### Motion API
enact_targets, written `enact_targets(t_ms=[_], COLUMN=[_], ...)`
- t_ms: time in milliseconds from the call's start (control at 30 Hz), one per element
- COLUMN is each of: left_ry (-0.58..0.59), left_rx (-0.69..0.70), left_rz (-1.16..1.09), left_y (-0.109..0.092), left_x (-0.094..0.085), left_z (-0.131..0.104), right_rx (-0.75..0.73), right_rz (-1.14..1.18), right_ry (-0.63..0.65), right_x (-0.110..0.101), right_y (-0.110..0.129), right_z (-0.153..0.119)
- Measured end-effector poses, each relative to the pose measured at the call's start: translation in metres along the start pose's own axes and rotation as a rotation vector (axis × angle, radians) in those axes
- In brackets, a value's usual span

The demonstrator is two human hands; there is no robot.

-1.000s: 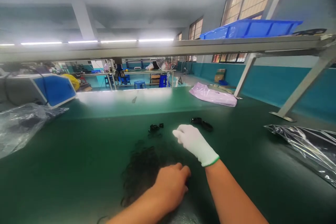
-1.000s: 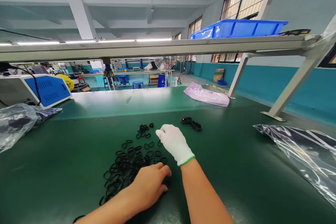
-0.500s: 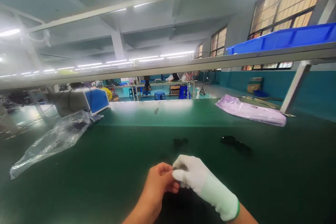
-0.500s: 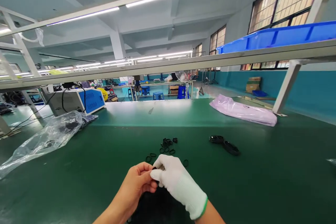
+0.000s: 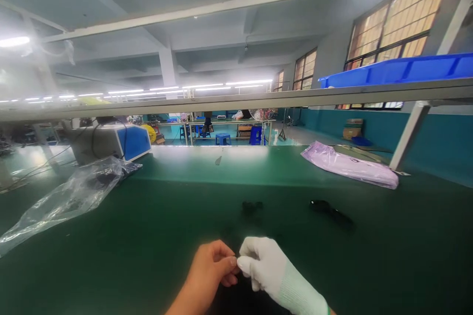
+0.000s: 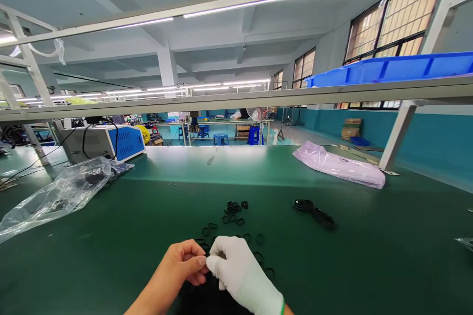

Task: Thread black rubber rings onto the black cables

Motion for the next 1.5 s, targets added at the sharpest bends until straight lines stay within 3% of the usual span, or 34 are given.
enact_targets(t_ms=[100, 167, 267, 367, 467, 567, 700, 767, 900, 1067, 1200, 1300, 1500], left_ry=[-0.226, -0.168, 0.084, -0.017, -0.094, -0.056, 0.091, 0.117, 0.006, -0.041, -0.037, -0.055, 0.101], left_rx=[0.065, 0.06, 0.054, 0.084, 0.081, 0.093, 0.08, 0.083, 0.145, 0.245, 0.307, 0.282, 0.199], left_rz=[0.512, 0.739, 0.799, 0.844, 0.904, 0.944, 0.966, 0.955, 0.857, 0.571, 0.354, 0.227, -0.054], left_y=[-0.012, -0.016, -0.014, -0.011, -0.004, 0.001, -0.001, -0.005, -0.013, -0.015, -0.02, -0.018, -0.014], left_x=[-0.011, -0.015, -0.02, -0.03, -0.026, -0.013, -0.013, -0.021, -0.027, -0.004, 0.012, 0.012, 0.01], left_z=[-0.01, -0.009, 0.012, 0.049, 0.082, 0.096, 0.094, 0.092, 0.096, 0.101, 0.099, 0.098, 0.09], right_rx=[0.026, 0.072, 0.133, 0.22, 0.31, 0.341, 0.296, 0.278, 0.267, 0.173, 0.111, 0.094, 0.093], right_rz=[-0.119, -0.199, -0.319, -0.488, -0.63, -0.689, -0.652, -0.595, -0.403, -0.001, 0.285, 0.462, 0.711], right_ry=[0.092, 0.134, 0.097, -0.042, -0.187, -0.292, -0.33, -0.339, -0.354, -0.306, -0.214, -0.162, -0.141], right_x=[0.002, 0.001, -0.012, -0.041, -0.073, -0.09, -0.089, -0.087, -0.086, -0.079, -0.057, -0.039, -0.021], right_y=[-0.003, -0.008, -0.017, -0.025, -0.032, -0.04, -0.062, -0.075, -0.091, -0.087, -0.078, -0.075, -0.071], right_z=[-0.002, -0.004, -0.002, 0.006, 0.021, 0.044, 0.079, 0.093, 0.106, 0.102, 0.096, 0.094, 0.088])
Point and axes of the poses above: each hand's wrist, its own z-axis towards the middle knuckle, its own x-axis out of the palm, y = z × x, the point moved 4 cm from there along z, towards the middle knuckle, and after that the axes turned 3 degrees about y, right-handed, at the moved point
